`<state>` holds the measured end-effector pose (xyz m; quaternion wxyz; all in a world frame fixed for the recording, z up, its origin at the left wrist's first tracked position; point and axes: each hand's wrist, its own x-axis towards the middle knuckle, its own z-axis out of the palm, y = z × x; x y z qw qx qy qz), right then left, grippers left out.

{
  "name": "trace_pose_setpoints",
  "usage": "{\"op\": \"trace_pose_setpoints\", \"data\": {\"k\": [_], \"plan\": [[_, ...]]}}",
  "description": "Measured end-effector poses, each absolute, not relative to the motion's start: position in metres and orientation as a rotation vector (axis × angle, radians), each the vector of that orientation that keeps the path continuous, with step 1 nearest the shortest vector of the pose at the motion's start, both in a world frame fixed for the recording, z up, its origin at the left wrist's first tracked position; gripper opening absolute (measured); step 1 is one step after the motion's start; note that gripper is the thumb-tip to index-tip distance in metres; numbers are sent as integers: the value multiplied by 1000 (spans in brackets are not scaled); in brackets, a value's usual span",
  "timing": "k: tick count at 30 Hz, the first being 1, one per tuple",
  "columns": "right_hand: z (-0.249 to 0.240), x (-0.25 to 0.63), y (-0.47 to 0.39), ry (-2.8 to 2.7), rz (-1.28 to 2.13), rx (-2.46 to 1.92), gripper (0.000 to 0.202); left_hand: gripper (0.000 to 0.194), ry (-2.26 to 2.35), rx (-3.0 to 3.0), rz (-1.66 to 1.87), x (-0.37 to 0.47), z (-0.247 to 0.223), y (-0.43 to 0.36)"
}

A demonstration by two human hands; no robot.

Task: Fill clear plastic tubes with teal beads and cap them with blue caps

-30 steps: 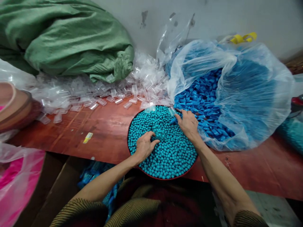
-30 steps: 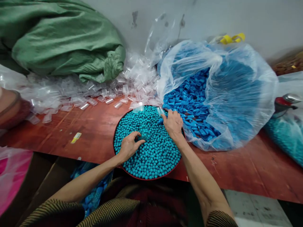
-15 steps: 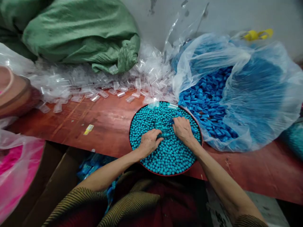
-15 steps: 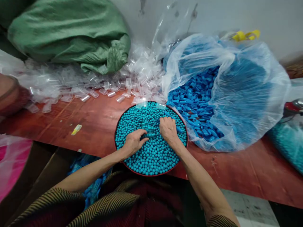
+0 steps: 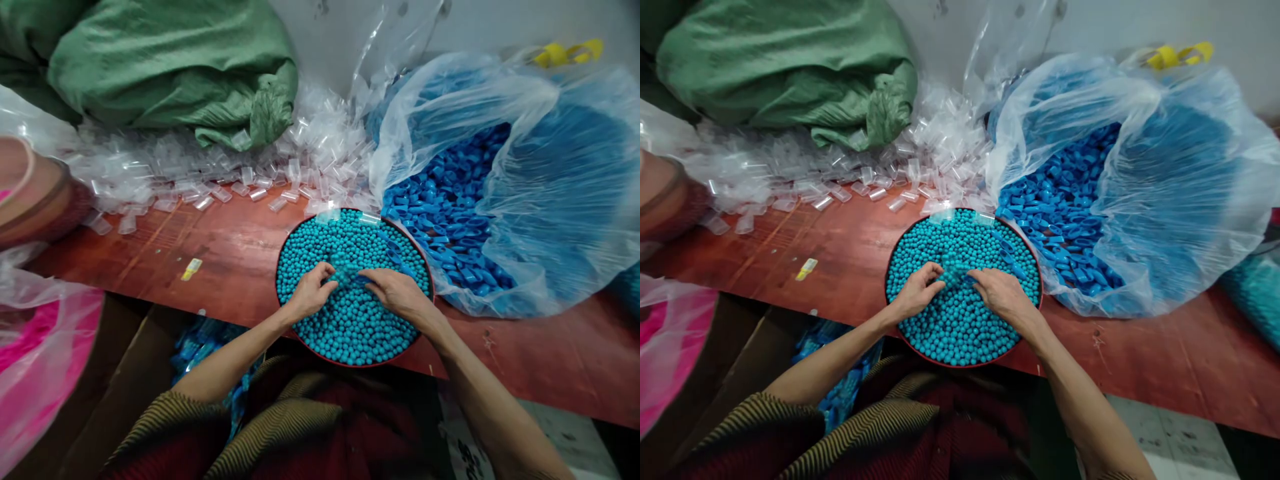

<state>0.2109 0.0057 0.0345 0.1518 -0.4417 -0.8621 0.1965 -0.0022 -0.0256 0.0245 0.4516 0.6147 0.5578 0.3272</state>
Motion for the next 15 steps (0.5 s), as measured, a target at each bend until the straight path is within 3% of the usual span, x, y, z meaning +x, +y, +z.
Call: {"op": "trace_pose_setpoints", "data": {"k": [10,15], "plan": [[34,177,-13,-1821,1307,-1231,24,31,1145,1086,851,2,28,-28],[32,179,-8,-1735,1362,-1225,25,35,1134,1147,955,5,24,-26]]}}
